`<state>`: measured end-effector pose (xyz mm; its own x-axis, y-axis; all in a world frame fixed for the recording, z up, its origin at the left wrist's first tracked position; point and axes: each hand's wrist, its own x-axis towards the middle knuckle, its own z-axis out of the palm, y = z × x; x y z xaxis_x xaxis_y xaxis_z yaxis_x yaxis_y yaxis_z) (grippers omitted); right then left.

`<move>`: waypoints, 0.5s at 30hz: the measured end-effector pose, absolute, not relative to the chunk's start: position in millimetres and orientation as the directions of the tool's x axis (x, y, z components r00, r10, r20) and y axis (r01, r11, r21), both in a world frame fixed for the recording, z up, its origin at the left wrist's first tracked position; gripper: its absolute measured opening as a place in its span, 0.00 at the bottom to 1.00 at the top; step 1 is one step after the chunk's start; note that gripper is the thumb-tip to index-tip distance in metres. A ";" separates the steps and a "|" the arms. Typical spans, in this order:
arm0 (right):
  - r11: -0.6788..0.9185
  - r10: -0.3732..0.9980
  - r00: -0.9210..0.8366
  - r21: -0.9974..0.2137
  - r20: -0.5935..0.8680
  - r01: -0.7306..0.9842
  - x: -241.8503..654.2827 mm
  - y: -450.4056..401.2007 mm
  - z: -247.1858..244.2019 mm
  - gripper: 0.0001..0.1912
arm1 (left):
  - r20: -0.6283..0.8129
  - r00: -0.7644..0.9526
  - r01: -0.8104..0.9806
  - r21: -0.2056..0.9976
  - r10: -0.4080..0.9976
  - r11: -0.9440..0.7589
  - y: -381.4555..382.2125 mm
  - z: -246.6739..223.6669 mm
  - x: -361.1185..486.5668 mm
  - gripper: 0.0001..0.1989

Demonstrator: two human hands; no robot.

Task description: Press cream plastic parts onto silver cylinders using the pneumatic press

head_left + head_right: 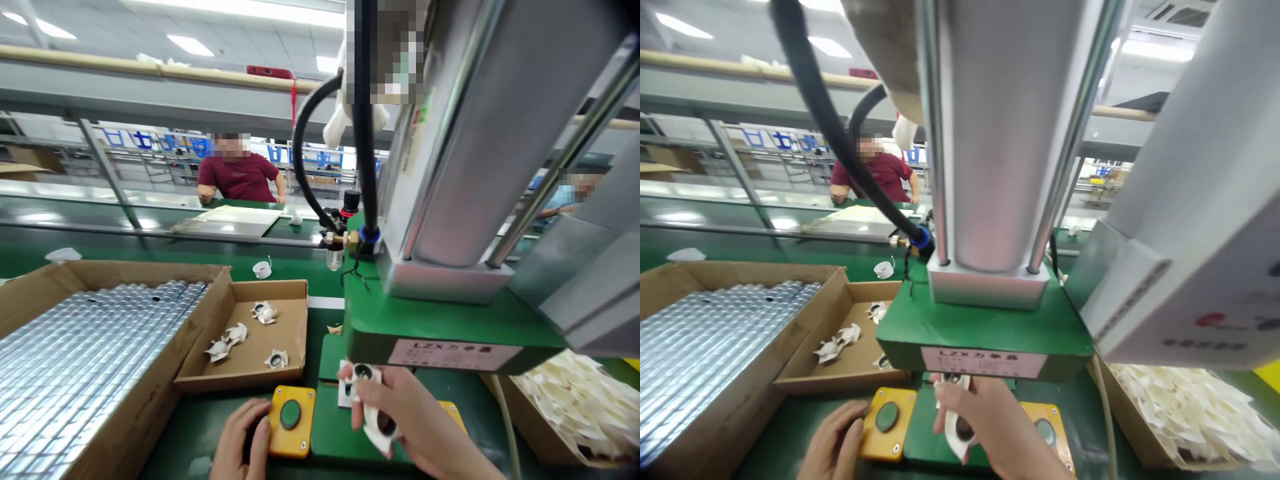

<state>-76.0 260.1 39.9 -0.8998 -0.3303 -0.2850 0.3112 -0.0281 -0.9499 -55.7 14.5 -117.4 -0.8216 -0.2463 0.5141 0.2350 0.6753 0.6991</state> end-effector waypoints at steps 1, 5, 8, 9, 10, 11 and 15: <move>-0.058 -0.378 -0.870 -0.930 -0.317 0.364 -76.3 252.4 39.2 0.21 | 0.512 -0.824 0.241 0.705 -0.243 0.667 15.1 -118.1 -55.8 0.10; -0.260 -0.484 -0.811 -0.830 -0.330 0.493 -93.0 208.6 47.8 0.28 | 0.516 -0.822 0.260 0.718 -0.243 0.646 17.3 -117.4 -54.2 0.09; -0.404 -0.502 -0.815 -0.754 -0.290 0.517 -115.7 177.2 58.5 0.28 | 0.517 -0.817 0.263 0.729 -0.256 0.633 19.2 -112.0 -51.7 0.09; -0.431 -0.499 -0.824 -0.748 -0.268 0.504 -122.6 169.9 60.7 0.27 | 0.516 -0.816 0.263 0.732 -0.260 0.628 19.9 -109.6 -50.9 0.09; -0.446 -0.491 -0.834 -0.749 -0.252 0.489 -128.5 164.7 61.7 0.26 | 0.515 -0.816 0.264 0.736 -0.263 0.624 20.8 -107.1 -50.3 0.09; -0.450 -0.479 -0.843 -0.756 -0.245 0.475 -133.3 161.6 61.5 0.25 | 0.514 -0.816 0.265 0.740 -0.266 0.618 21.7 -104.7 -49.9 0.09; -0.415 -0.414 -0.870 -0.795 -0.268 0.442 -139.0 166.4 52.5 0.25 | 0.506 -0.815 0.266 0.759 -0.282 0.595 27.1 -100.3 -49.5 0.09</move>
